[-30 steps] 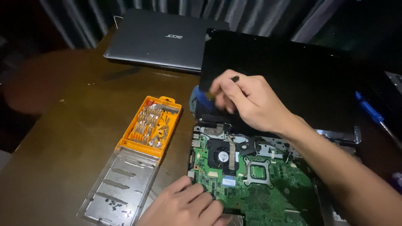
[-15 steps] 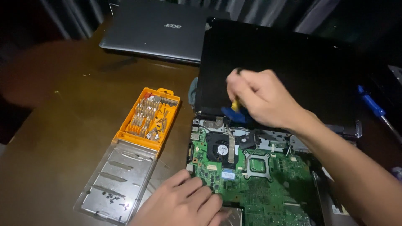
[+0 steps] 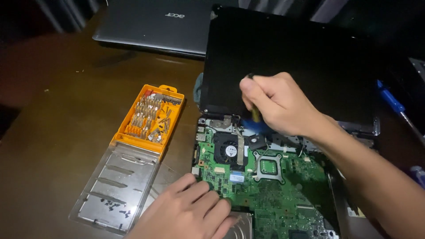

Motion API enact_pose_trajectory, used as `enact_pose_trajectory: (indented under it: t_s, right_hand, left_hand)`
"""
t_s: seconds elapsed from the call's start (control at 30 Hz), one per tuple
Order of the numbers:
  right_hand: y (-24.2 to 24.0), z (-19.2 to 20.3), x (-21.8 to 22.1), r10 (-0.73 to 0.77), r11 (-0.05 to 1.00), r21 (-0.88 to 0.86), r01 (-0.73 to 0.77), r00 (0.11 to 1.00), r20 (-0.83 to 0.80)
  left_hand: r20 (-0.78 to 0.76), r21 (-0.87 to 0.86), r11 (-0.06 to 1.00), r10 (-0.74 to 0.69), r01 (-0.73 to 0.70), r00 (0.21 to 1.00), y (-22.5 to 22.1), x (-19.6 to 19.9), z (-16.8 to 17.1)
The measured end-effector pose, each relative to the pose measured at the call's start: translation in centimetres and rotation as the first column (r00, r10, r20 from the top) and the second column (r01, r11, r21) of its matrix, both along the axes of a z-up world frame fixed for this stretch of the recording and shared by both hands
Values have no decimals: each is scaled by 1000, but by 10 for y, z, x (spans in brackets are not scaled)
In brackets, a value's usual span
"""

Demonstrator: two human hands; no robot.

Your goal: Cleaning the internal components and motherboard of a disassembled laptop using a small brush

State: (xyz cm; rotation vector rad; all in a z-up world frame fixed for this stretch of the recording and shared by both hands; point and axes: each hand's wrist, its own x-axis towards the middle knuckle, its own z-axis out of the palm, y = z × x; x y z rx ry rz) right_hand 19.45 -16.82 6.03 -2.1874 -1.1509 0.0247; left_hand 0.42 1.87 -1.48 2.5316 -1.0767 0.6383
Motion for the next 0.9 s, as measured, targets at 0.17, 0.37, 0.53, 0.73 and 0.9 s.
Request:
enact_pose_trajectory:
  t_s: [0.17,0.37,0.53,0.73,0.9]
  right_hand:
    - [1,3,-2,46,999,9,-47,997,61]
    - [1,2,-1,47,999,12,-49,994,95]
    - [1,1,-1,49,995,75,-60,988,144]
    - [-8,3,5,-47,995,-89,54,995,87]
    - [-9,8,4,43,996,-82,-38,998,52]
  left_hand:
    - [12,13,1000,2,-2,1000,0,1,3]
    - [-21,8,1000,-6,7,1000,-1,-1,4]
    - [23,-3,1000,-1,1,1000,-2,-1,5]
    - [-6,2,1000,-8,8,1000,-1,-1,3]
    - [-27,-2,1000,-9,9,1000,-2,-1,4]
